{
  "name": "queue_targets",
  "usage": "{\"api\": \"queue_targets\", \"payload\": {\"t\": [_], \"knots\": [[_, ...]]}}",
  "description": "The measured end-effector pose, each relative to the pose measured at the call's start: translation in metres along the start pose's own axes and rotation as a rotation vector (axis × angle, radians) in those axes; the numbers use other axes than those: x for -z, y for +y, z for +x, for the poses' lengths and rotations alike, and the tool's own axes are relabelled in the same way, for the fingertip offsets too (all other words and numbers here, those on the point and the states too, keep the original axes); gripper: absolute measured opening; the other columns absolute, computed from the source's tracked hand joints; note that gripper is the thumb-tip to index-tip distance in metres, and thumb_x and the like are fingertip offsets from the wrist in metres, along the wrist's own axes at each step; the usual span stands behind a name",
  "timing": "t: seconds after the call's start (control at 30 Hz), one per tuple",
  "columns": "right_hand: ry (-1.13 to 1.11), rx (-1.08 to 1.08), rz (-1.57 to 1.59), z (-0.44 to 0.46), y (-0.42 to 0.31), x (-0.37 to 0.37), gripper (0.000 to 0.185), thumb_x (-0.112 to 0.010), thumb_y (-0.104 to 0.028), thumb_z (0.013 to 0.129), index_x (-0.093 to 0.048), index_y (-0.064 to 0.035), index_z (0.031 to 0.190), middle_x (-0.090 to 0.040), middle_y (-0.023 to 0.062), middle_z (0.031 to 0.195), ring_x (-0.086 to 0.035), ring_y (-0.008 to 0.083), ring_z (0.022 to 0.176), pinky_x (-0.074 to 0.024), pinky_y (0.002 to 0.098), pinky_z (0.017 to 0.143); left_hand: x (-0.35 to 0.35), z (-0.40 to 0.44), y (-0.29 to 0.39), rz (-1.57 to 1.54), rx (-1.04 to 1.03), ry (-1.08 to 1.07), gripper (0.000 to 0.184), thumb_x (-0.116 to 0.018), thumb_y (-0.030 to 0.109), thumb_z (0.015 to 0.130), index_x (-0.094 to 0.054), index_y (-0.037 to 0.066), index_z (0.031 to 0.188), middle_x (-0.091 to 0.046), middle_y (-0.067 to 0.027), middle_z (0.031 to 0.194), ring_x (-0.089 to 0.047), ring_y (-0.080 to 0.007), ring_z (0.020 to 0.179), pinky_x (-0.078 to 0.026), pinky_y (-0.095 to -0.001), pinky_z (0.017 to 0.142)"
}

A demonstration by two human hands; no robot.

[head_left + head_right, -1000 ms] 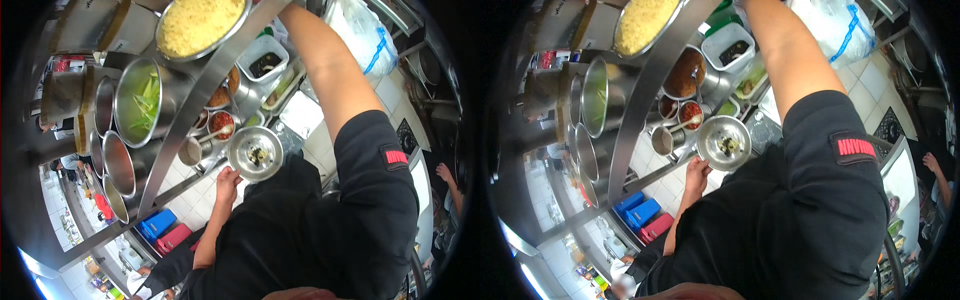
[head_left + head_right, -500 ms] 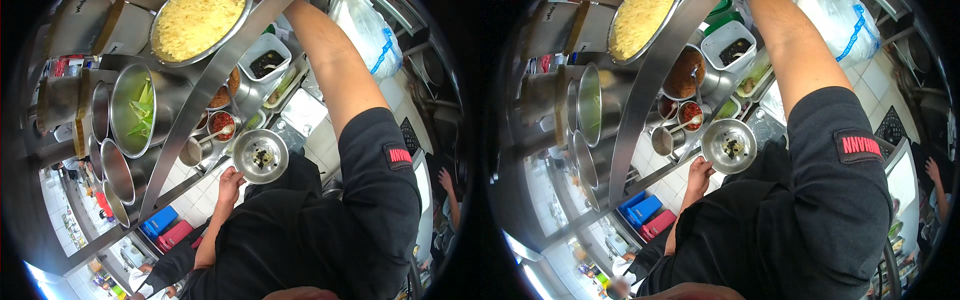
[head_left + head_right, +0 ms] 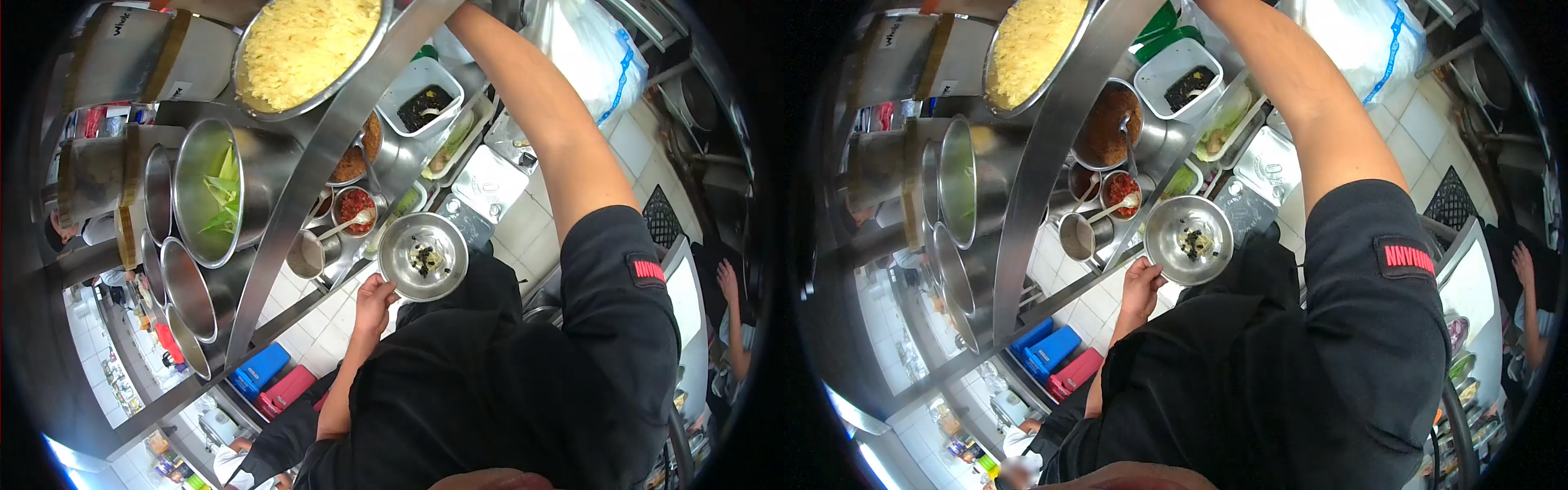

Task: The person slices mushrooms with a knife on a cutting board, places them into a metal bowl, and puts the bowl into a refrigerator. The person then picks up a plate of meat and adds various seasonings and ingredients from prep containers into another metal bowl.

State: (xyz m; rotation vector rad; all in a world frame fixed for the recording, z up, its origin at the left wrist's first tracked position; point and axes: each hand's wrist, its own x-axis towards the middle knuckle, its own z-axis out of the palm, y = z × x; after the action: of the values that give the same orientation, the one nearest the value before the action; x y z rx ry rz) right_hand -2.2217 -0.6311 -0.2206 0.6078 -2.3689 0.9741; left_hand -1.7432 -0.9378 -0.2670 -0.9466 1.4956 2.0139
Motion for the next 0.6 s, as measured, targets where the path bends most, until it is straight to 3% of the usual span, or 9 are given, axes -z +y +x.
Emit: {"api": "queue_targets", "payload": {"t": [0.3, 0.6], "knots": [[0.166, 0.258, 0.098, -0.033, -0.039, 0.008, 0.066, -0.068, -0.033, 0.083, -0.046, -0.0013, 0.137, -0.049, 0.0204, 0.143, -0.050, 0.0344, 0.129, -0.0423, 0.0387, 0.103, -0.001, -0.003, 0.003, -0.010, 0.003, 0.029, 0.021, -0.060, -0.005, 0.090, -0.053, 0.010, 0.078, -0.067, -0.0047, 0.081, -0.061, -0.0095, 0.065, -0.052, -0.0231, 0.060], [-0.070, -0.029, -0.156, -0.016, 0.022, -0.012, 0.058, -0.066, -0.030, 0.084, -0.050, -0.0020, 0.132, -0.052, 0.0194, 0.138, -0.052, 0.0338, 0.126, -0.0433, 0.0392, 0.102, 0.001, 0.005, -0.003, -0.001, 0.017, 0.020, 0.022, -0.061, -0.005, 0.090, -0.052, 0.009, 0.077, -0.061, -0.0014, 0.075, -0.057, -0.0078, 0.062, -0.050, -0.0218, 0.058]]}}
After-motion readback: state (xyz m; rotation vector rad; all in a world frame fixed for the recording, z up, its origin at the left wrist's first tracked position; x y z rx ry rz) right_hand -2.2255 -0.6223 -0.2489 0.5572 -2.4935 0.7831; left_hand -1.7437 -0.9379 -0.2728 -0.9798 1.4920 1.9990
